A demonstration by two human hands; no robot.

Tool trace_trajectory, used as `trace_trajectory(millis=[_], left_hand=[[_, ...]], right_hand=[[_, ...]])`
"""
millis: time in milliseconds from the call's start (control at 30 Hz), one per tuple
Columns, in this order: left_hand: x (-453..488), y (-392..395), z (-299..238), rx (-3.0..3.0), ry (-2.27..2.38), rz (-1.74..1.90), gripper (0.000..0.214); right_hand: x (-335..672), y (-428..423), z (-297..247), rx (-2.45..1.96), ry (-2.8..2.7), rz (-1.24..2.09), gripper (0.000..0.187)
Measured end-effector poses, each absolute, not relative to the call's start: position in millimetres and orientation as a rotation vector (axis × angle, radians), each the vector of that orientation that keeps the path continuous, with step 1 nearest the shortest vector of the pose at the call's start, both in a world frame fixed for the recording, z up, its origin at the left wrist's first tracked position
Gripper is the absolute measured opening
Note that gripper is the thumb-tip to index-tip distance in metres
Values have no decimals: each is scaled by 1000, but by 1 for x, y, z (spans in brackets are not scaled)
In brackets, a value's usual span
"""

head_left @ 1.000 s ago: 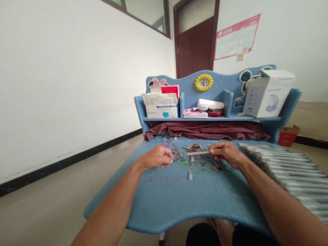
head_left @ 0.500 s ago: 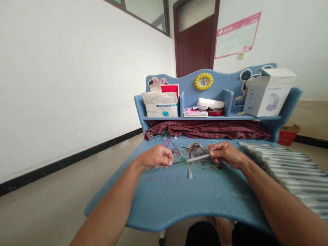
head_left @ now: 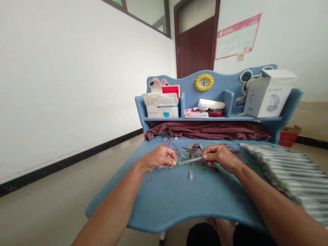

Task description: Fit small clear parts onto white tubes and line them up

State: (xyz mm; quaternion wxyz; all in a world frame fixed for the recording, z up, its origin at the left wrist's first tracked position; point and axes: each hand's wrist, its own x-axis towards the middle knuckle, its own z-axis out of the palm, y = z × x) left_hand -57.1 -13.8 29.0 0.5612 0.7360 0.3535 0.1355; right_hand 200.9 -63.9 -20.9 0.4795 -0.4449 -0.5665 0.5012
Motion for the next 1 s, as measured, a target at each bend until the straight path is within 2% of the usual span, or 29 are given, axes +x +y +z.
trace_trajectory(millis=[333,767,1000], left_hand=[[-54,-12,23,1517,781,492,22],[-39,-10,9,1486,1050,753,44],[-31,-13,6,1515,1105,803,44]], right_hand=[[185,-68,-17,-1076,-1288,1073,25],[153,-76,-21,-1037,-1307,1144,27],[135,-80,-25,-1007,-1295,1179,29]])
